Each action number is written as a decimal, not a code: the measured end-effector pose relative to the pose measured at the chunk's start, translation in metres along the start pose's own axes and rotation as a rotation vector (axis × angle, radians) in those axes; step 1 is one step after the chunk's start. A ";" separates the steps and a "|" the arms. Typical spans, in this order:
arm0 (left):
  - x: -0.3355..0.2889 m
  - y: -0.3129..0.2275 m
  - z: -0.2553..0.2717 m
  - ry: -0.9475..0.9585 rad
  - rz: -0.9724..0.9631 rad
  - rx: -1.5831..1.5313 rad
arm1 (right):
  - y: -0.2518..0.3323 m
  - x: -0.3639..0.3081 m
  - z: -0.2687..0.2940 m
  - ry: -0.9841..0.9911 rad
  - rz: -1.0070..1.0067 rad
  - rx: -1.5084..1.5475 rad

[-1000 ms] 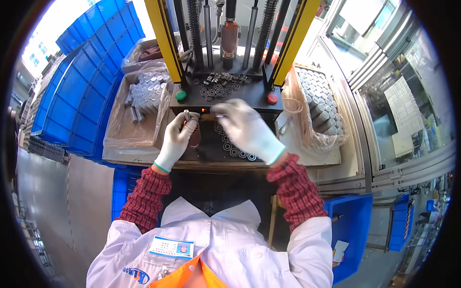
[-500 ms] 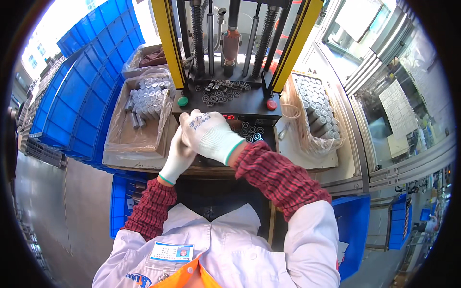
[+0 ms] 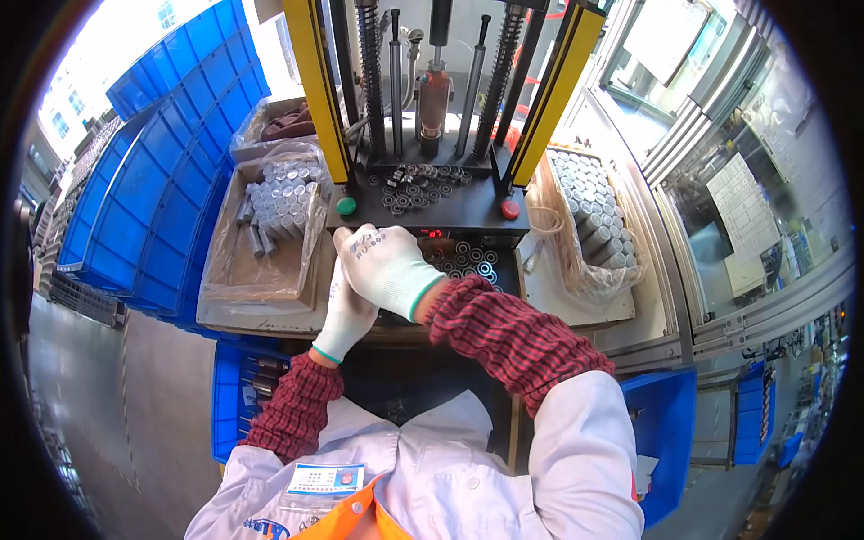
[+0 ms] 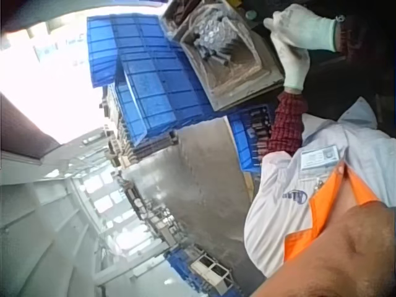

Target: The person assembles rotors by picking a rotor from a crate, fitting a bearing onto its shaft, pressing the bearing into place using a press machine, and placing the assembled rotor into a container.

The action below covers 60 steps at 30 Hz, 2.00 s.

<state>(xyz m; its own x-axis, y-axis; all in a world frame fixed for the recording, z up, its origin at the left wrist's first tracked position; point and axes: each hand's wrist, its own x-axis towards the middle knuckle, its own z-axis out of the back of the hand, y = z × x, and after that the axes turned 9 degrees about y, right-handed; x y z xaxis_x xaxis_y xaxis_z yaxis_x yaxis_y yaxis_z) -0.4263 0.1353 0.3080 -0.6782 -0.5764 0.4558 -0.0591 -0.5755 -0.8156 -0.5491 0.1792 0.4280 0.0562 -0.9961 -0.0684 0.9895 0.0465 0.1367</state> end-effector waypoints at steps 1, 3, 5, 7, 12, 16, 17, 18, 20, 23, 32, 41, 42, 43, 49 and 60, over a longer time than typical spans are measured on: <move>0.000 0.001 0.003 0.002 -0.013 0.016 | -0.001 0.000 0.006 -0.050 0.051 0.044; -0.002 0.004 0.007 0.021 -0.061 0.203 | -0.008 -0.007 0.023 0.048 0.040 0.253; -0.004 -0.008 0.004 -0.031 0.052 0.124 | -0.045 0.011 0.032 -0.445 0.115 0.260; -0.010 -0.013 0.014 -0.021 0.116 0.103 | -0.096 0.057 0.045 -0.825 0.005 0.104; -0.004 -0.022 0.000 0.008 0.028 0.106 | -0.224 0.157 0.057 -1.149 -0.256 -0.370; -0.011 -0.006 -0.003 0.026 0.117 0.026 | -0.215 0.157 0.076 -1.156 -0.204 -0.177; -0.008 0.000 -0.008 0.039 0.089 0.063 | -0.223 0.153 0.069 -0.931 -0.219 -0.128; -0.009 0.006 -0.008 0.017 0.066 0.073 | -0.211 0.143 0.071 -1.067 -0.163 -0.162; -0.015 0.020 0.005 -0.003 0.034 0.103 | -0.161 0.094 0.083 -1.191 -0.062 -0.131; -0.010 0.015 0.007 0.043 0.117 0.030 | -0.110 -0.041 0.073 -1.492 0.010 0.198; -0.004 0.028 0.024 0.102 0.096 0.318 | -0.157 -0.511 -0.040 -1.006 -1.318 -0.485; -0.002 0.019 0.009 0.050 0.127 0.097 | -0.224 -0.767 -0.349 0.075 -1.715 0.071; -0.001 0.023 0.006 0.031 0.069 0.106 | -0.223 -0.784 -0.348 0.201 -1.594 0.014; 0.000 0.027 0.001 0.011 0.014 0.090 | -0.227 -0.808 -0.324 0.308 -1.447 -0.117; 0.005 -0.021 0.017 -0.017 0.056 0.198 | -0.238 -0.579 -0.166 -0.941 -1.452 -0.468; -0.010 -0.014 0.027 -0.014 0.158 -0.028 | -0.154 -0.043 -0.044 -0.356 -0.288 0.103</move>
<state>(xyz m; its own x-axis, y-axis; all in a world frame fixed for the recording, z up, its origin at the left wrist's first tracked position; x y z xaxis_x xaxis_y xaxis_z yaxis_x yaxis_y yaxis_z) -0.3990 0.1336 0.3244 -0.6705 -0.6664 0.3262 0.0268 -0.4611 -0.8869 -0.6979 0.2180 0.3667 -0.2855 -0.9321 0.2228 0.9388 -0.2253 0.2606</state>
